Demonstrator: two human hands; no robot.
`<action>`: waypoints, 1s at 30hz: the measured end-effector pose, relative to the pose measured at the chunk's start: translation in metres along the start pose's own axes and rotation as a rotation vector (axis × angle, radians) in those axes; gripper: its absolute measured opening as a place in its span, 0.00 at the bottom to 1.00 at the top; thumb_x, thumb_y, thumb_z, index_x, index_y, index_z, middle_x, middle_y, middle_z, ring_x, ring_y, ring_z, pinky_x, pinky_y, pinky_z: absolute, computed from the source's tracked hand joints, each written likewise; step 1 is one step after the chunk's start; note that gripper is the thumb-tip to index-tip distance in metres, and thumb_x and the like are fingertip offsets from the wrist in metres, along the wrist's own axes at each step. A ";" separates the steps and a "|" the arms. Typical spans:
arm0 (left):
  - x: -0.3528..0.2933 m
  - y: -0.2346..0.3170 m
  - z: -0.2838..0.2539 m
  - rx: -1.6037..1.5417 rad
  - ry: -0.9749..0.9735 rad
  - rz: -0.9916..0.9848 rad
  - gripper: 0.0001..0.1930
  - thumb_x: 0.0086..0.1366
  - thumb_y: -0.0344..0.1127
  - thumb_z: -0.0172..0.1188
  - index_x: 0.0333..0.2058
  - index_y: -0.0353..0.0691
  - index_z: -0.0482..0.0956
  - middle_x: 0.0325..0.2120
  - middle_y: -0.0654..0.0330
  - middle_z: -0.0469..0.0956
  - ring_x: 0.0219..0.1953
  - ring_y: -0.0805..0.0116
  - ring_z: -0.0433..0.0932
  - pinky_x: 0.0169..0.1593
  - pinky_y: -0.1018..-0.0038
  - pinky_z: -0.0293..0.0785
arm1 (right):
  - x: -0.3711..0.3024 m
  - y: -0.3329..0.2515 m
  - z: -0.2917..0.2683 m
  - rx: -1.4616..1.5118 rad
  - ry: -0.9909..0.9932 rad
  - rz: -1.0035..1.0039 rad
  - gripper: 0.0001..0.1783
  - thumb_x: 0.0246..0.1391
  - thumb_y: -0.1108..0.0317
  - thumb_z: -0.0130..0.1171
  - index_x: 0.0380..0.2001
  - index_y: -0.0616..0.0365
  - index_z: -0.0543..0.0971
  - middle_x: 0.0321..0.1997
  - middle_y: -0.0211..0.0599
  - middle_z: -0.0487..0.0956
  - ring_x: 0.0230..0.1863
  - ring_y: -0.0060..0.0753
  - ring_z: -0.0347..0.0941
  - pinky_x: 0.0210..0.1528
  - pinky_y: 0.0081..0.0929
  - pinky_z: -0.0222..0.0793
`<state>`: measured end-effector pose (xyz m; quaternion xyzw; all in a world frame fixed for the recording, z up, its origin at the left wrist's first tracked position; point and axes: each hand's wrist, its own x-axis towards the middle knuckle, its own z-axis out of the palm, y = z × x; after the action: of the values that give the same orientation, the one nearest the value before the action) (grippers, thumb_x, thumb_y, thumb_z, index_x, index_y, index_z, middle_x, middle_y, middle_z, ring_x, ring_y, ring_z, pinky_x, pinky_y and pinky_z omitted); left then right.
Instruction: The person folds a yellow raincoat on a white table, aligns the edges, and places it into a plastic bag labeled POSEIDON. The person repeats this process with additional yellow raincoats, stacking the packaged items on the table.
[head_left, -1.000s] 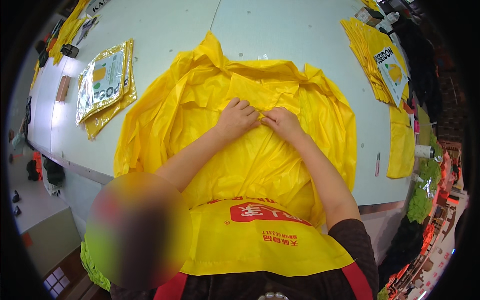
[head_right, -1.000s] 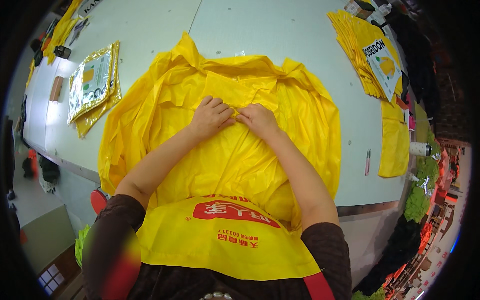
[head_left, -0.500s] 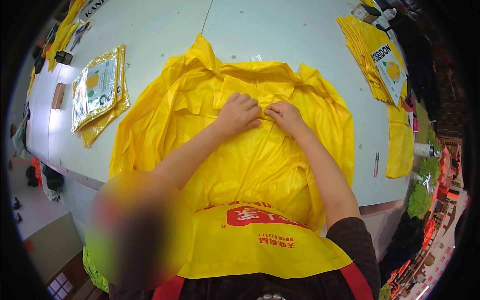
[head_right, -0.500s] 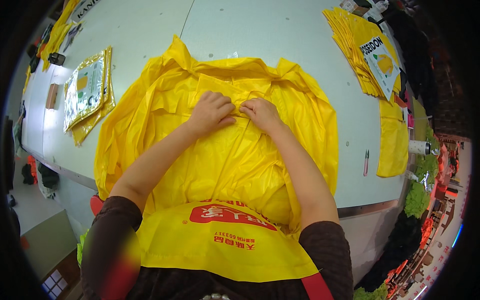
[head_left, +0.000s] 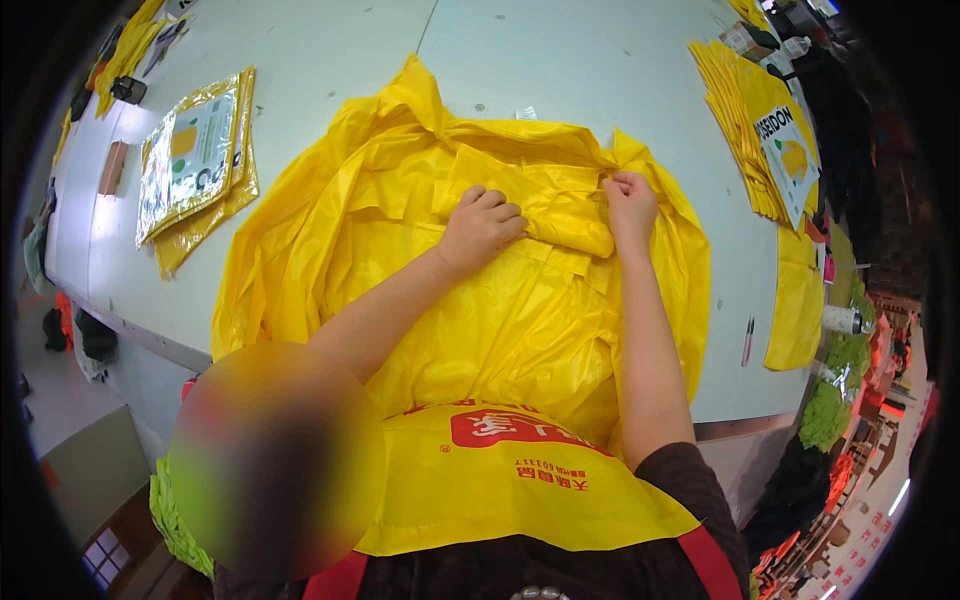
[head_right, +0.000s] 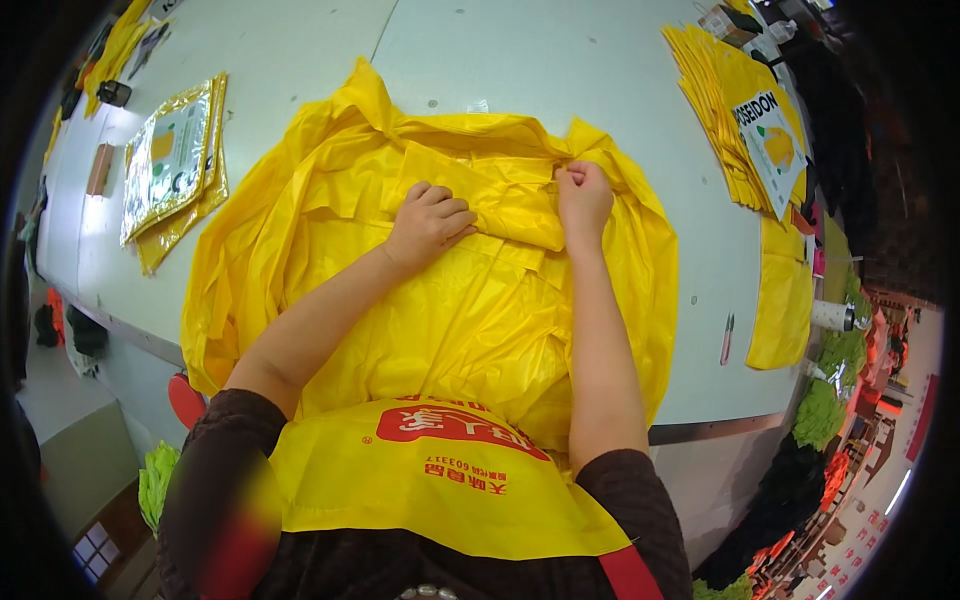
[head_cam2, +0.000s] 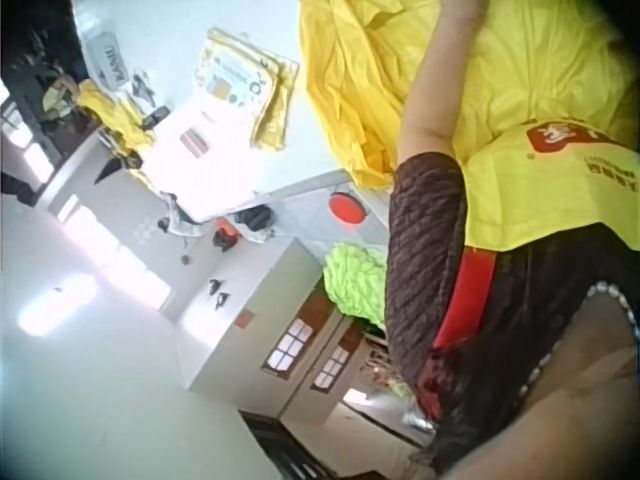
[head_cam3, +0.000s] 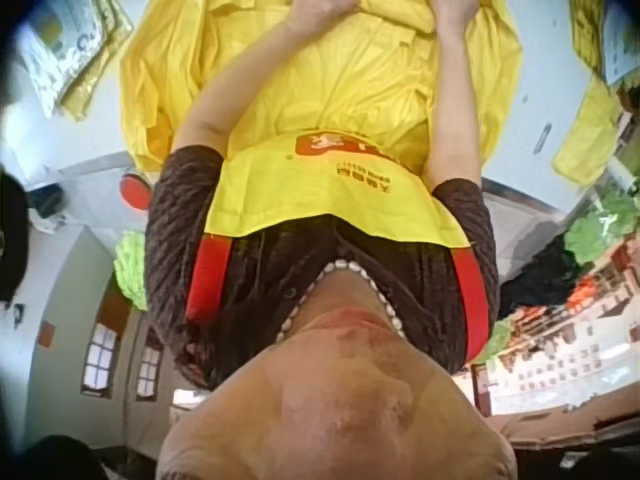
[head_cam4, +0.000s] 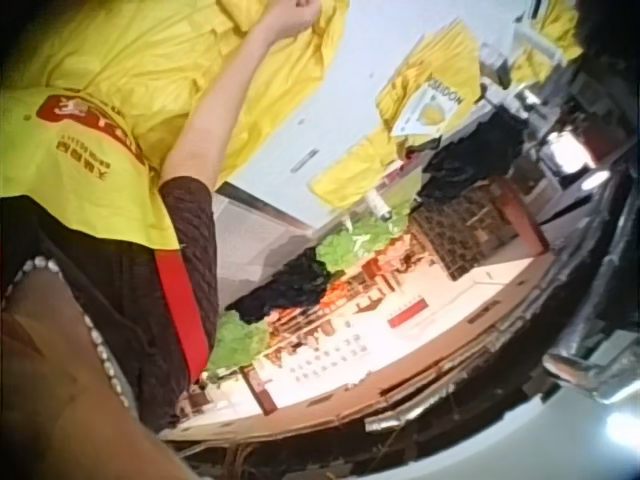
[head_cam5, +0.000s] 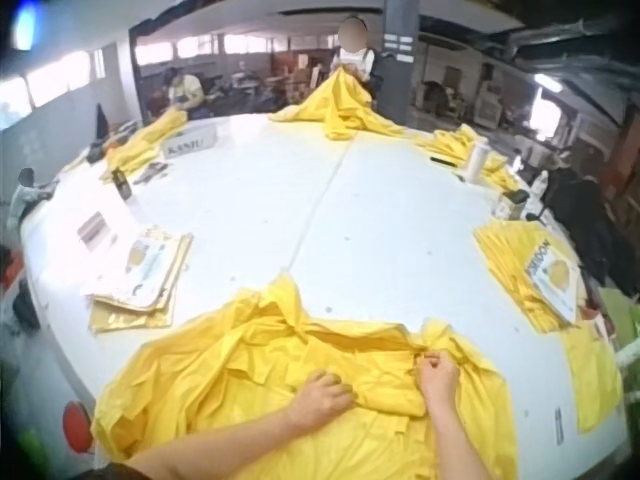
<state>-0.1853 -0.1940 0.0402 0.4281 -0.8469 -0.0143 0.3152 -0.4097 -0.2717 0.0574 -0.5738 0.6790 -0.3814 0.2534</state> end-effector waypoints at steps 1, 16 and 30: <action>-0.001 0.001 0.001 0.008 0.021 0.000 0.08 0.48 0.38 0.63 0.27 0.47 0.76 0.28 0.70 0.73 0.35 0.69 0.69 0.42 0.71 0.62 | -0.009 -0.008 0.001 0.008 -0.031 -0.121 0.09 0.47 0.65 0.59 0.29 0.60 0.77 0.28 0.42 0.78 0.27 0.39 0.74 0.32 0.29 0.69; 0.036 -0.024 0.005 -0.049 -0.278 -0.231 0.11 0.56 0.45 0.56 0.25 0.44 0.79 0.25 0.64 0.77 0.35 0.63 0.72 0.41 0.68 0.66 | -0.020 -0.035 -0.003 -0.657 -0.456 -0.951 0.12 0.45 0.58 0.59 0.26 0.55 0.76 0.33 0.34 0.72 0.40 0.38 0.65 0.43 0.34 0.64; 0.074 -0.049 0.021 -0.194 -0.275 -0.589 0.10 0.52 0.43 0.60 0.27 0.43 0.75 0.24 0.58 0.75 0.30 0.57 0.75 0.43 0.65 0.68 | 0.004 -0.018 0.036 -0.247 -0.485 -0.975 0.11 0.44 0.64 0.60 0.30 0.57 0.75 0.27 0.38 0.73 0.32 0.43 0.69 0.37 0.34 0.66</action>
<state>-0.1944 -0.2845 0.0476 0.6164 -0.7162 -0.2427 0.2196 -0.3722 -0.2846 0.0516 -0.9183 0.2967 -0.2289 0.1276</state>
